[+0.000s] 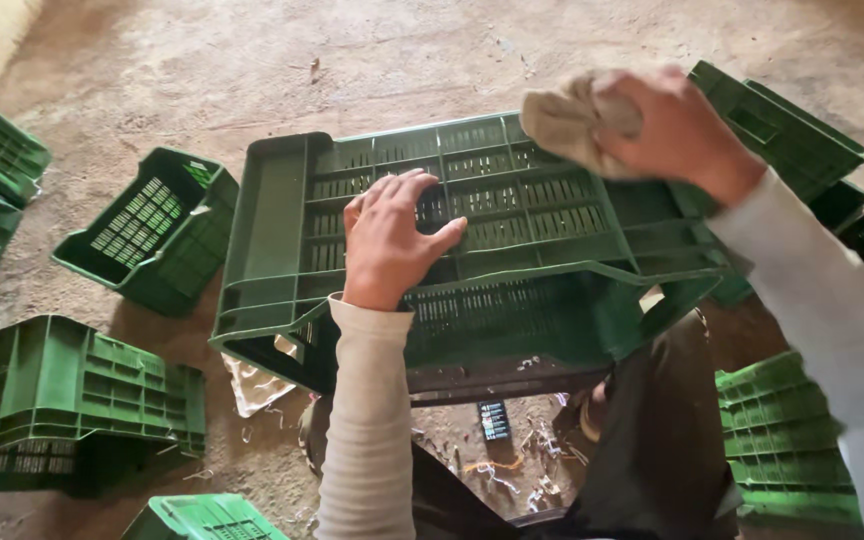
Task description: The person wipes the interior and exterior surfaces of green plastic crates using a cloth. They rotate the crate to access different sides and continue wiping each surface thoroughly.
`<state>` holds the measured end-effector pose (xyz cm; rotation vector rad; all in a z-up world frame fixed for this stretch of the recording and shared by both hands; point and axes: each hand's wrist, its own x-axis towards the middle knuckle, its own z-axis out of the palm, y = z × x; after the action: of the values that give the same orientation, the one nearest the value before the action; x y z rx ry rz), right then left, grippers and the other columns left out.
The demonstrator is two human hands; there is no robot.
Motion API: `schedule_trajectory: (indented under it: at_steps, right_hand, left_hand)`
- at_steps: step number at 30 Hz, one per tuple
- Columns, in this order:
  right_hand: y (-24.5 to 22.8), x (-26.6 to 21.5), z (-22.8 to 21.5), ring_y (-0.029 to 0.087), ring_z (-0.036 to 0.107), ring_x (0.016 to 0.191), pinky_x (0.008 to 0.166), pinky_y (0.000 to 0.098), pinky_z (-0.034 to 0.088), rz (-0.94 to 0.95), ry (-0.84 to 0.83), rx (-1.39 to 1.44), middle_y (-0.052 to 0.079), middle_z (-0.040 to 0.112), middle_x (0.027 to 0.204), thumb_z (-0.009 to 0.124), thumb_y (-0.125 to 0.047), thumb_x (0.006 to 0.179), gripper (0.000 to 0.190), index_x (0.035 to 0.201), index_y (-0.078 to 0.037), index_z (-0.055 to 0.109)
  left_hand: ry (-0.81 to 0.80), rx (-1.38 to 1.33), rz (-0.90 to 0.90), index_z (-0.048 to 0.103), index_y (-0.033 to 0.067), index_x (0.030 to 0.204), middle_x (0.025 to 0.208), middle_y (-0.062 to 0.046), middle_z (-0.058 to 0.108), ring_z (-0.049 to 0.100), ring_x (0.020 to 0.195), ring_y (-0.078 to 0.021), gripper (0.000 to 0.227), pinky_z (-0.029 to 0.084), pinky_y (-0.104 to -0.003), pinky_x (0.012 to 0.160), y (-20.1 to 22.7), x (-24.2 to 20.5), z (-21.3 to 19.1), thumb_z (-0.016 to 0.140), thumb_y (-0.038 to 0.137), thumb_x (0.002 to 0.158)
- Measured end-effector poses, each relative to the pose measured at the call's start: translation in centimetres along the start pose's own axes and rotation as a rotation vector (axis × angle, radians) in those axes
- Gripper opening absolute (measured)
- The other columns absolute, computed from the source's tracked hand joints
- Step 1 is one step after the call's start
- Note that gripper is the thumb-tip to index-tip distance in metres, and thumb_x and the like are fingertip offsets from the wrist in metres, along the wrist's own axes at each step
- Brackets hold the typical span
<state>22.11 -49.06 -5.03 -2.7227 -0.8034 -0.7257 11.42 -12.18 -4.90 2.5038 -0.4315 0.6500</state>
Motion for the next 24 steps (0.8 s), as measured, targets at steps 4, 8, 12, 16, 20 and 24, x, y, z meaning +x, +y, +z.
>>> schedule_trajectory:
  at_steps: [4,8,12,16,20,24]
  right_hand:
    - [-6.1,-6.3,-5.9,0.03,0.073,0.092,0.081,0.0405,0.062,-0.11,-0.037,0.001,0.015,0.073,0.104,0.071,-0.044,0.093,0.047,0.128,-0.013,0.065]
    - [-9.9,-10.1,-10.3,0.032,0.074,0.092,0.076,0.0442,0.062,0.016,0.045,-0.059,0.018,0.074,0.103,0.073,-0.046,0.084,0.056,0.126,-0.011,0.062]
    - [-6.9,-8.1,-7.6,0.031,0.074,0.086,0.075,0.0428,0.062,0.13,-0.121,0.067,0.015,0.073,0.103,0.073,-0.042,0.09,0.052,0.132,-0.015,0.06]
    - [-1.4,-2.1,-2.8,0.037,0.073,0.096,0.082,0.0466,0.06,-0.012,0.075,-0.024,0.019,0.071,0.112,0.073,-0.034,0.101,0.041,0.135,-0.013,0.06]
    - [1.1,1.3,0.0,0.038,0.071,0.087,0.081,0.0485,0.06,-0.024,0.18,-0.168,0.017,0.073,0.105,0.077,-0.036,0.096,0.047,0.138,-0.017,0.067]
    - [-0.9,-1.4,-2.0,0.024,0.074,0.074,0.082,0.039,0.061,0.048,-0.009,-0.056,0.01,0.076,0.091,0.074,-0.046,0.094,0.043,0.123,-0.014,0.069]
  left_hand:
    - [-0.005,-0.02,-0.058,0.071,0.016,0.122,0.135,-0.004,0.067,0.054,0.134,-0.0258,0.062,0.033,-0.043,0.111,-0.5,0.0,0.3,0.082,0.052,0.073]
    - [0.023,0.006,-0.037,0.071,0.0146,0.123,0.136,-0.006,0.066,0.052,0.134,-0.0288,0.066,0.031,-0.044,0.112,-0.8,0.2,0.5,0.084,0.054,0.071]
    - [0.011,0.004,-0.023,0.07,0.0141,0.125,0.137,-0.005,0.066,0.052,0.135,-0.0283,0.067,0.03,-0.044,0.112,-1.0,-0.1,0.7,0.082,0.054,0.073]
    - [-0.009,0.012,-0.003,0.069,0.0135,0.127,0.138,-0.005,0.066,0.051,0.136,-0.0282,0.067,0.03,-0.044,0.113,-0.9,-0.2,0.7,0.081,0.054,0.076]
    - [-0.01,-0.006,-0.036,0.071,0.0154,0.124,0.137,-0.004,0.066,0.051,0.136,-0.0266,0.064,0.028,-0.044,0.113,-1.0,0.3,0.4,0.082,0.053,0.073]
    - [-0.008,-0.007,-0.067,0.072,0.0172,0.121,0.137,-0.004,0.066,0.05,0.137,-0.0254,0.063,0.025,-0.044,0.113,-1.0,0.0,0.5,0.083,0.053,0.071]
